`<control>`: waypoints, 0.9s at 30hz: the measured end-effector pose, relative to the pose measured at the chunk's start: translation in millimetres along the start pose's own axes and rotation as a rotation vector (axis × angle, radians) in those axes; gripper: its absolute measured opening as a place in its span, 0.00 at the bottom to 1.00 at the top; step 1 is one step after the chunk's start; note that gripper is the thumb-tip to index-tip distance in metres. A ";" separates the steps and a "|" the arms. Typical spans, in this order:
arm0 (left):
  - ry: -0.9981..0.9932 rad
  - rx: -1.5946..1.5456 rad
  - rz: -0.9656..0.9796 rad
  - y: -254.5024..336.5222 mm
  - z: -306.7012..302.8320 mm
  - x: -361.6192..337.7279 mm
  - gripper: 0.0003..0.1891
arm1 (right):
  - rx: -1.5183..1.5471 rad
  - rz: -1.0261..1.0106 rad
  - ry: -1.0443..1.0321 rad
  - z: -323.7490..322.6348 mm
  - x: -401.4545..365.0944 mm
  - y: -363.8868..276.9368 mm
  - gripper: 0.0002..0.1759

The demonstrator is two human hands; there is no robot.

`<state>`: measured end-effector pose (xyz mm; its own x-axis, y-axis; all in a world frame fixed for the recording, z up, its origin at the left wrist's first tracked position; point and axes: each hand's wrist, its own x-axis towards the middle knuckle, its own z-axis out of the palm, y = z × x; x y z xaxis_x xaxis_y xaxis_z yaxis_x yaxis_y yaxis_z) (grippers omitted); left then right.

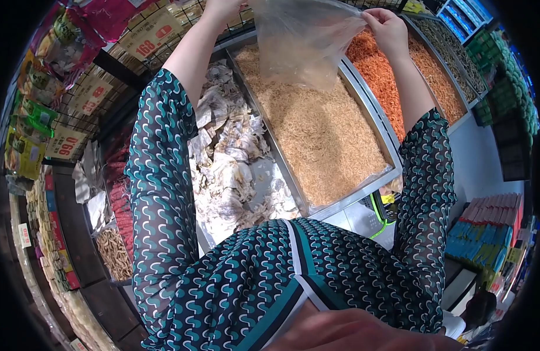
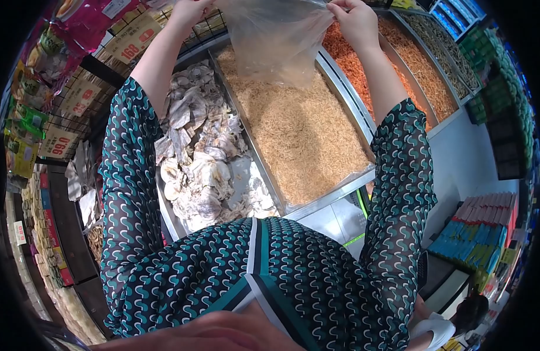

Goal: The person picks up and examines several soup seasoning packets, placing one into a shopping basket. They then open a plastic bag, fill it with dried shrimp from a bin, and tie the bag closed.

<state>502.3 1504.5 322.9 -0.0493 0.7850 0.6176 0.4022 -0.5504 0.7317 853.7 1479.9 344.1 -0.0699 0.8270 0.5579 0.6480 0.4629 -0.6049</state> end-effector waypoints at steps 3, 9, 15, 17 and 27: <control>-0.046 0.028 -0.056 9.6 -3.3 -0.8 0.12 | -0.057 -0.209 0.252 0.6 -8.2 -15.2 0.04; 0.002 0.197 0.174 18.6 -14.4 4.0 0.09 | -0.363 -0.443 0.309 -12.7 -12.0 -31.6 0.04; 0.129 -0.160 0.212 30.1 -14.6 -8.7 0.08 | -0.240 -0.481 0.428 -18.3 -25.4 -47.7 0.04; 0.146 -0.095 0.251 34.4 -17.8 -7.5 0.07 | -0.218 -0.493 0.442 -20.3 -19.9 -51.7 0.04; 0.071 -0.191 0.165 57.3 -27.3 -8.4 0.06 | -0.411 -0.658 0.339 -27.2 -16.5 -68.7 0.05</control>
<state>500.9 1458.6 367.6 -0.0644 0.6617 0.7470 0.2305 -0.7185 0.6562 831.0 1425.7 391.8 -0.3404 0.2584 0.9041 0.7836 0.6093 0.1209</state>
